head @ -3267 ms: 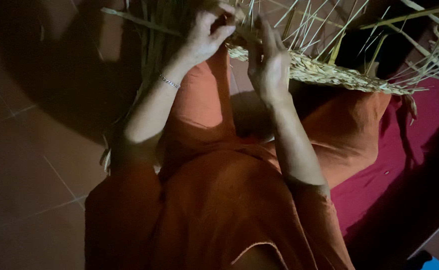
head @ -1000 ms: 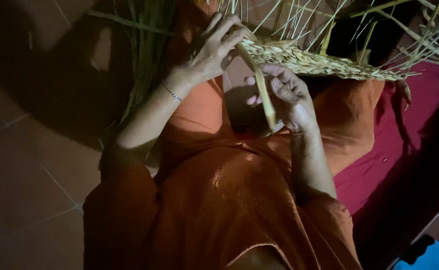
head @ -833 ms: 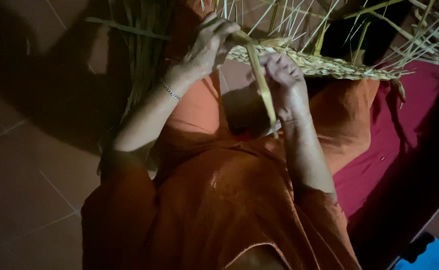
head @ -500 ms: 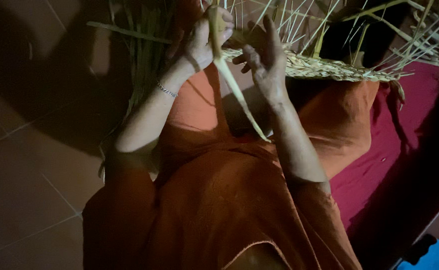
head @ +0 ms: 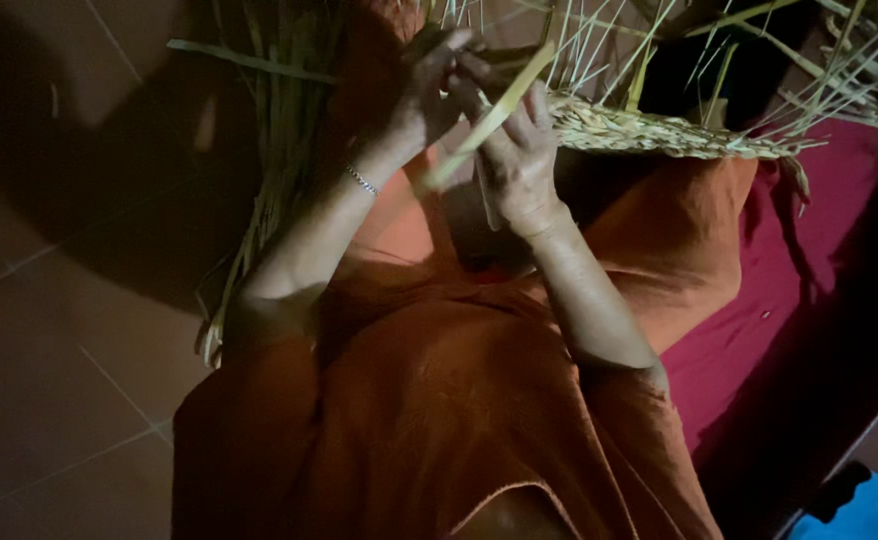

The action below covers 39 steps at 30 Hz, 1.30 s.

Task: The person weaves a basket by hand, interlacing dried palm leaves through a circular frame. They trim excess strands with scissors and continue weaving along the rim, adjusting the basket's position as needed.

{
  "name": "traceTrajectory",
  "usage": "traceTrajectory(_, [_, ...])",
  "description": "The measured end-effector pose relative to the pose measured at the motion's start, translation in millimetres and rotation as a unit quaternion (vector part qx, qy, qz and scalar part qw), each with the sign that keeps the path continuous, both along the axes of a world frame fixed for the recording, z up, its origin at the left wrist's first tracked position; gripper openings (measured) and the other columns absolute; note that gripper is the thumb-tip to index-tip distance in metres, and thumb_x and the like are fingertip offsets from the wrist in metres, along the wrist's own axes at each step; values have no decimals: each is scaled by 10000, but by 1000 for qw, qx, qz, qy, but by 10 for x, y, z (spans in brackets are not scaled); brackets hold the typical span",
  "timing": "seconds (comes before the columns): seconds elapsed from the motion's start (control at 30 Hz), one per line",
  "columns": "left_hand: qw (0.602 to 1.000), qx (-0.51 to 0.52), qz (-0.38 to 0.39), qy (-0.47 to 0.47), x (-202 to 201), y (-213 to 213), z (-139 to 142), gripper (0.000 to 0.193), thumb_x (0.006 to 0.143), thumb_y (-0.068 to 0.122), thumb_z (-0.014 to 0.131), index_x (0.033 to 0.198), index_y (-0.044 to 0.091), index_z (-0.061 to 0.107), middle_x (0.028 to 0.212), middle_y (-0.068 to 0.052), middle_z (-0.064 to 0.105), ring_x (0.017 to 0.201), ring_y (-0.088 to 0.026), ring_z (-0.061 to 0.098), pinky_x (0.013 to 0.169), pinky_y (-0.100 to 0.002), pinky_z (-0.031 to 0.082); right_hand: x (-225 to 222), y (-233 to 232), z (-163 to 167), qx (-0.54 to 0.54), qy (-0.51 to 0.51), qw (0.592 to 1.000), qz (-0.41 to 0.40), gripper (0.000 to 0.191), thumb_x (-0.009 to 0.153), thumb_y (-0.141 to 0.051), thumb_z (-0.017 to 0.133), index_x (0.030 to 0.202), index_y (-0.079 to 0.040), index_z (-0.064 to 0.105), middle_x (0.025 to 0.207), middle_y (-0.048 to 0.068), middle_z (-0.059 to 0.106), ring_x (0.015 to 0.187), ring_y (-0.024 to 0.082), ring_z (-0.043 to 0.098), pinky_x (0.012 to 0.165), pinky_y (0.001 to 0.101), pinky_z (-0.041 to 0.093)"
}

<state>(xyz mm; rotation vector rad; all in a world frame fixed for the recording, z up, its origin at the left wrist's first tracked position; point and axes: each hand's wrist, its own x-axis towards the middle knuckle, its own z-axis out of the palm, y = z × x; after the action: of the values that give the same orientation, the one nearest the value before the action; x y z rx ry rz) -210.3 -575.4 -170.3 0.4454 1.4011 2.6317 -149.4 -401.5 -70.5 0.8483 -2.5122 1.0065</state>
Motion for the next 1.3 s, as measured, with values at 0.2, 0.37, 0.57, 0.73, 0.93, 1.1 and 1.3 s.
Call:
traceTrajectory(0.2, [864,-432,140,217,42,66,101,350,942,233,752,1153,6,588,1122,-142,602,1035,-284,631,892,-412,549,-50,-19,223,69,109,992,2,420,1003,-89,743,1414,-157,688,1526,117,538,1435,383,461,1249,584,312])
traceTrajectory(0.37, [869,-406,162,233,52,176,135,254,1002,-5,615,1240,37,693,1226,-111,593,1060,-224,675,889,-313,635,-110,373,204,205,146,953,-169,332,1069,-122,672,1389,-205,699,1502,120,600,1431,320,502,1237,575,247])
traceTrajectory(0.57, [851,-428,147,265,73,-16,116,159,987,-5,766,1013,69,628,1178,-44,578,1056,-206,675,880,-339,615,-35,623,78,294,62,924,-236,310,1065,-276,681,1314,-96,716,1177,84,720,1112,291,607,1039,581,376])
traceTrajectory(0.73, [849,-412,125,307,65,-26,-63,161,1015,-52,682,1080,45,571,1322,-78,564,1029,-189,695,927,-323,608,-289,552,-219,153,17,966,-206,246,1062,-290,765,1040,-53,705,944,132,724,866,283,691,813,467,506])
traceTrajectory(0.93, [822,-528,61,204,15,-15,-174,161,1056,80,631,1180,93,529,1065,-87,653,775,-149,661,629,-286,584,-406,626,-616,50,-25,980,-189,295,988,-222,872,925,-33,654,836,121,723,638,238,675,546,365,517])
traceTrajectory(1.1, [837,-485,86,237,-136,-11,-13,142,1090,52,635,1109,67,495,838,-83,592,682,-180,584,588,-377,479,-260,662,-761,129,-14,970,-206,195,980,-1,660,1172,5,696,977,163,743,691,213,694,534,298,528])
traceTrajectory(1.3, [803,-521,148,250,-388,141,146,223,930,92,734,875,72,519,734,-81,581,646,-234,600,580,-418,491,57,659,-833,-47,-296,939,-168,198,1052,-132,703,944,34,692,757,141,706,644,193,621,604,296,493])
